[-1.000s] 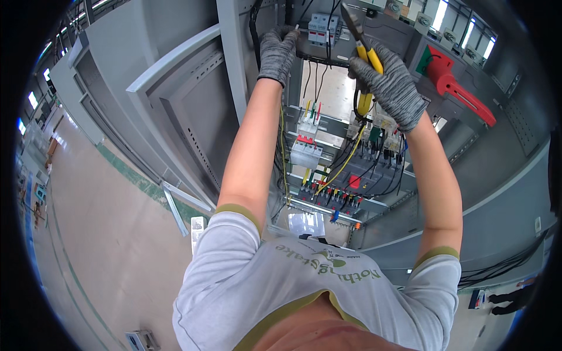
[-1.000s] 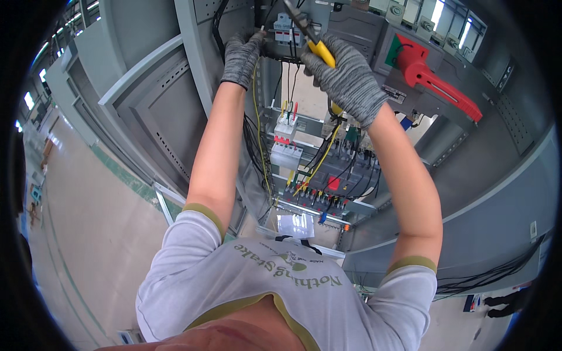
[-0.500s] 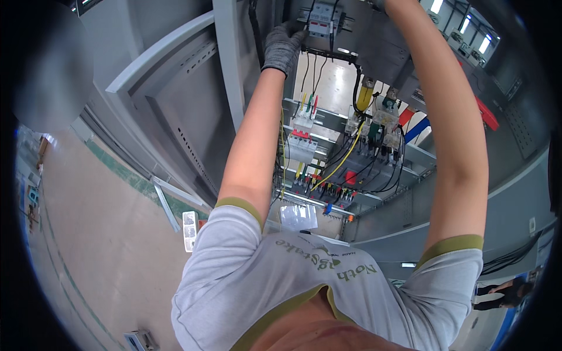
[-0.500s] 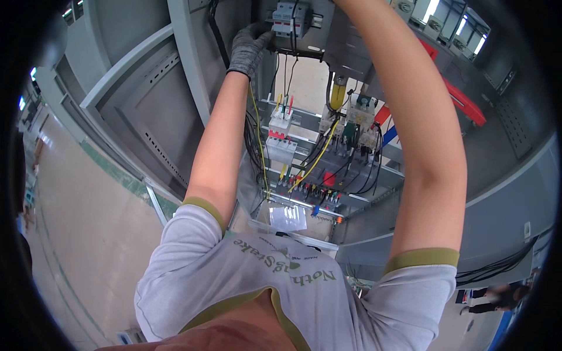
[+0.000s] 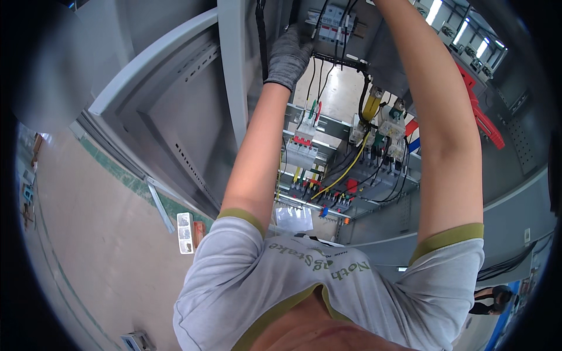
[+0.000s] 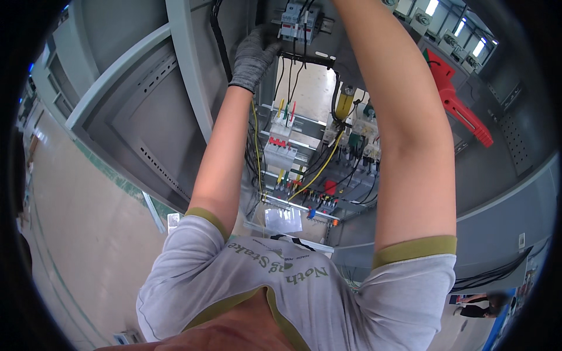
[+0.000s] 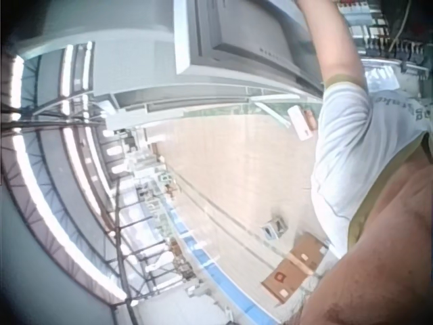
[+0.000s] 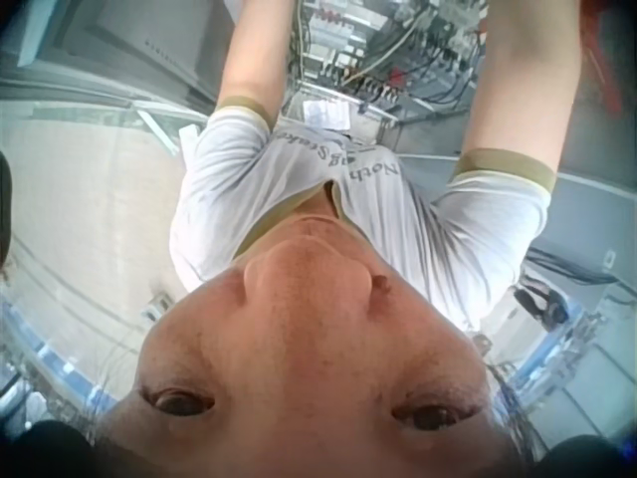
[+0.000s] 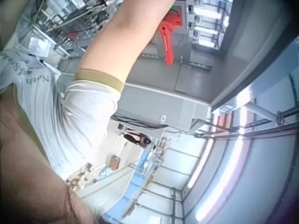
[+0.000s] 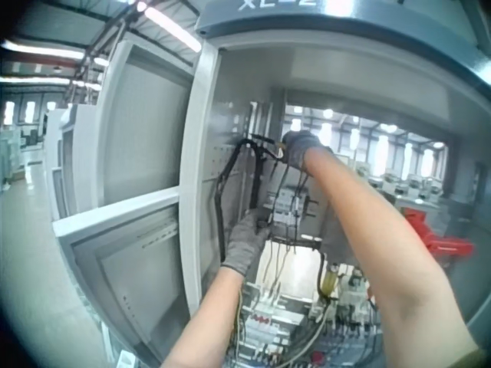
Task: The person works inside an open electrical cabinet, routing and securing wires with yellow cable ties and stripping wire ends with pliers. They repeatedly reach into the cabinet to adjust connections and organize the wiring.
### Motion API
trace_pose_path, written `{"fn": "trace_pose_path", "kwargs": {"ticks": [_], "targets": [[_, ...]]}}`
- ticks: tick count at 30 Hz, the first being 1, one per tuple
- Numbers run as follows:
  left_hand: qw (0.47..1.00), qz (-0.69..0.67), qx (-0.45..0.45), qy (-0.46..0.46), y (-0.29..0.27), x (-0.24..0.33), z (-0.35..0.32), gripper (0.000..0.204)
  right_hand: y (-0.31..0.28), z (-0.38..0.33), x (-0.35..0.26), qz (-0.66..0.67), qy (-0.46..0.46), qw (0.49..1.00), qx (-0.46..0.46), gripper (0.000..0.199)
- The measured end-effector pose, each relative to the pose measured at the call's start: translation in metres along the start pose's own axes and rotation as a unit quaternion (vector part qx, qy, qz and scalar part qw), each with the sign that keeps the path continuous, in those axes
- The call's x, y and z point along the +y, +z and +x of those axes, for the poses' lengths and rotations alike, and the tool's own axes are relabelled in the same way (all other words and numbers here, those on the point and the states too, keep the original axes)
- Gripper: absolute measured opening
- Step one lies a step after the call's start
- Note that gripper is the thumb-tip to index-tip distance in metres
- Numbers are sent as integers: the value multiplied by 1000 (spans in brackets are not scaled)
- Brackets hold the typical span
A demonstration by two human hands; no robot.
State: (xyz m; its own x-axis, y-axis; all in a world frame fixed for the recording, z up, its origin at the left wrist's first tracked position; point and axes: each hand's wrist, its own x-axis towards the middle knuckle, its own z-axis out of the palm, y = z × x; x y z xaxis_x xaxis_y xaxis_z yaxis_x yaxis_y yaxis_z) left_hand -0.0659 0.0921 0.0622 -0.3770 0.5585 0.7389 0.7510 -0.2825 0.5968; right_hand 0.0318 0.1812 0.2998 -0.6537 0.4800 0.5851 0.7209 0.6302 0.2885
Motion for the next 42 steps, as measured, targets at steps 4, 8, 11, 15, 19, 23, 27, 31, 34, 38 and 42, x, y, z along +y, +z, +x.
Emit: {"fn": "trace_pose_path", "kwargs": {"ticks": [4, 8, 11, 15, 19, 23, 27, 31, 34, 38, 42], "targets": [[999, 32, 8, -1, -9, 20, -8, 44, 4, -4, 3, 6, 0, 1000, -3, 27], [983, -171, -53, -46, -12, 0, -1, 37, 1, -5, -4, -7, -17, 999, 32, 27], [947, -286, -115, -85, -24, 30, -10, 28, 6, -9, 18, -9, -35, 998, 44, 27], [878, -433, -142, -147, -22, 56, -17, 31, -57, -90, 1, 129, 24, 987, 95, 28], [979, -182, -37, -82, -56, 48, -1, 43, -51, -136, -29, 219, 57, 970, 86, 31], [993, -12, 34, 114, -51, 72, 49, 31, -56, -135, -12, 228, 151, 962, 20, 35], [985, -137, -107, -5, -46, 114, 83, 38, -37, -107, 2, 229, 149, 958, -90, 49], [992, 53, -118, 12, -39, 119, 127, 37, -4, -85, 10, 166, 118, 977, 69, 58], [986, -68, -146, -30, -37, 108, 129, 39, -25, -82, 10, 199, 181, 959, -87, 63], [947, -244, -199, -62, -33, 104, 124, 41, -20, -76, 12, 239, 223, 943, -61, 65], [980, -118, -157, -16, -41, 115, 114, 39, -40, -98, 0, 226, 209, 947, -89, 59]]}}
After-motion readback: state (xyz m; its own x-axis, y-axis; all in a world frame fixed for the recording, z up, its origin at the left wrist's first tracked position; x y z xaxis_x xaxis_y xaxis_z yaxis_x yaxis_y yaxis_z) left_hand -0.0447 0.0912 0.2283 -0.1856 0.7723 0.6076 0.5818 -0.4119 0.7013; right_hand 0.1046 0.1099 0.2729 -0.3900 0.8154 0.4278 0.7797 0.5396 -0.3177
